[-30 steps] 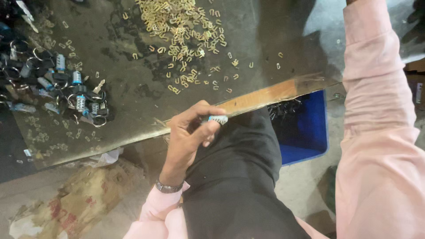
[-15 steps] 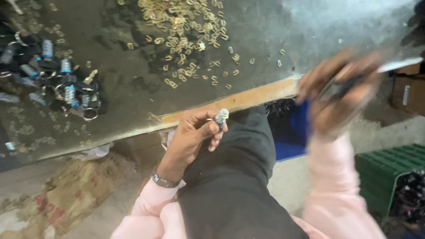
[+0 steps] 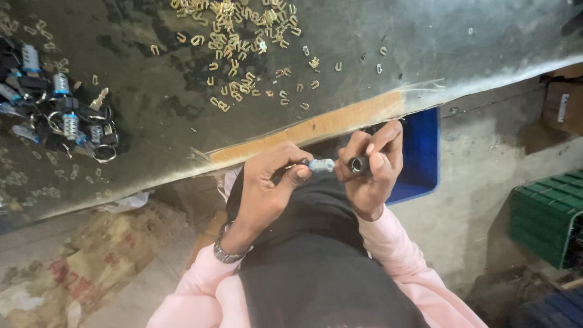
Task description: The person sits at a factory workbench assembling padlocks. They insert small brass pin tumblers into a lock cylinder held in their hands, fit the cylinder into a padlock body, and place finished padlocks with the pile of completed locks on the bench, repeating the cycle.
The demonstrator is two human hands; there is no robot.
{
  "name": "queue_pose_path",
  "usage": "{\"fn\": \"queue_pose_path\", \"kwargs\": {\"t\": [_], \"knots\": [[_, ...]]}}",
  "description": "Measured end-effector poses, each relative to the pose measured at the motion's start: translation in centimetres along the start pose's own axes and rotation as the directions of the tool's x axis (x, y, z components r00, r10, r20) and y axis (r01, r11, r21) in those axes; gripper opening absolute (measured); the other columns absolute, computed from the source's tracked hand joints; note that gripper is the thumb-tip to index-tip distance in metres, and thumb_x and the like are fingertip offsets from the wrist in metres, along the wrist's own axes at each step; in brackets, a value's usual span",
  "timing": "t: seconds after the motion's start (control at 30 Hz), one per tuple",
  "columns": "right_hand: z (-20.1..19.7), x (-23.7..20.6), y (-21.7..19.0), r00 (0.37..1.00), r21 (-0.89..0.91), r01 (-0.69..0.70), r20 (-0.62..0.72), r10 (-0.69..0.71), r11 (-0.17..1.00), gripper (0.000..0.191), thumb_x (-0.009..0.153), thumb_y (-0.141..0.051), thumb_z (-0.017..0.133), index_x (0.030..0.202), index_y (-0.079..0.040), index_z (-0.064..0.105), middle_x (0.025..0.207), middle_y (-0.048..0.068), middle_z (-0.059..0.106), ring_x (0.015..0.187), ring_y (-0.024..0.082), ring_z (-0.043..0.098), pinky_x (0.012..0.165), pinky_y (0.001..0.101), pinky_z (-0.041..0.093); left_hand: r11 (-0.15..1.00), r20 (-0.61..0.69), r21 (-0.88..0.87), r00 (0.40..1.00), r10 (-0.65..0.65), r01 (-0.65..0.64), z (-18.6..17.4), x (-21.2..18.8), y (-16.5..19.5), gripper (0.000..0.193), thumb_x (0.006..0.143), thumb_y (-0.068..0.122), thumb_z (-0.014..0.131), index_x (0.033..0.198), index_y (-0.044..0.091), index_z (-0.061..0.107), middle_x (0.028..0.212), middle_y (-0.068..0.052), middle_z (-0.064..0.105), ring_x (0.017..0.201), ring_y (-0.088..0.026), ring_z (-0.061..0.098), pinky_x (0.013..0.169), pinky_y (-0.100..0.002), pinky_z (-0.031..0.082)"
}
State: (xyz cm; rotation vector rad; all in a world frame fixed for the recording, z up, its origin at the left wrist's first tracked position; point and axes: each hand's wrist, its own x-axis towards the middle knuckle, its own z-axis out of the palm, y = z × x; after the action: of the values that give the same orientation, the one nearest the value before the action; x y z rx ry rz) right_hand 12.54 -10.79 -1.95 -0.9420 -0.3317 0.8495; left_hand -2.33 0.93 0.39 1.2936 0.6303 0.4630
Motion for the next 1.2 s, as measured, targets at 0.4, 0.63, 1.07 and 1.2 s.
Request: {"fn": "queue_pose_path", "kwargs": {"t": [0.4, 0.63, 1.07, 1.2], "knots": [[1.5, -0.7, -0.1, 0.989, -0.272, 0.049, -0.124, -0.085, 0.961, 0.029, 0.104, -0.032, 0.057, 0.106, -0.012, 0.035, 0.066, 0.005, 0.039, 0.050, 0.010, 0.028, 0.044, 0.0279, 0.025, 0.780, -0.042, 0.558, 0.929, 0.367, -0.283, 1.2, 0.4, 1.3, 0.014, 0.089, 0.003, 0.077, 0.100, 0.003, 0.068, 0.084, -0.009, 0.062, 0.076, -0.026, 0.063, 0.069, -0.034, 0.047], [1.7, -0.9, -1.1, 0.975, -0.062, -0.142, -0.181, 0.129, 0.988, 0.030, 0.106, -0.037, 0.055, 0.105, -0.015, 0.034, 0.068, 0.002, 0.035, 0.052, 0.006, 0.020, 0.046, 0.0239, 0.019, 0.997, -0.024, -0.035, 0.997, -0.074, 0.073, 0.3, 0.6, 0.2, 0.014, 0.099, 0.015, 0.071, 0.099, 0.000, 0.071, 0.080, -0.005, 0.066, 0.070, -0.011, 0.059, 0.064, -0.024, 0.046], [1.9, -1.2, -0.5, 0.987, -0.235, -0.031, -0.160, -0.007, 0.971, 0.026, 0.107, -0.033, 0.054, 0.104, -0.012, 0.038, 0.066, 0.003, 0.041, 0.051, 0.007, 0.025, 0.046, 0.0238, 0.022, 0.835, -0.041, 0.455, 0.929, 0.367, -0.310, 1.6, -0.1, 1.6, 0.016, 0.086, 0.003, 0.076, 0.100, 0.005, 0.068, 0.083, -0.006, 0.062, 0.075, -0.023, 0.061, 0.068, -0.032, 0.046], [0.9, -1.1, -0.4, 0.981, -0.722, 0.180, 0.079, -0.179, 0.669, 0.024, 0.116, -0.024, 0.051, 0.099, -0.008, 0.047, 0.076, 0.003, 0.049, 0.061, 0.008, 0.038, 0.054, 0.0232, 0.032, 0.610, 0.119, 0.659, 0.862, 0.493, -0.440, 1.7, -0.3, 1.3, 0.020, 0.080, -0.001, 0.077, 0.096, 0.004, 0.066, 0.080, -0.007, 0.055, 0.072, -0.025, 0.055, 0.066, -0.036, 0.042]]}}
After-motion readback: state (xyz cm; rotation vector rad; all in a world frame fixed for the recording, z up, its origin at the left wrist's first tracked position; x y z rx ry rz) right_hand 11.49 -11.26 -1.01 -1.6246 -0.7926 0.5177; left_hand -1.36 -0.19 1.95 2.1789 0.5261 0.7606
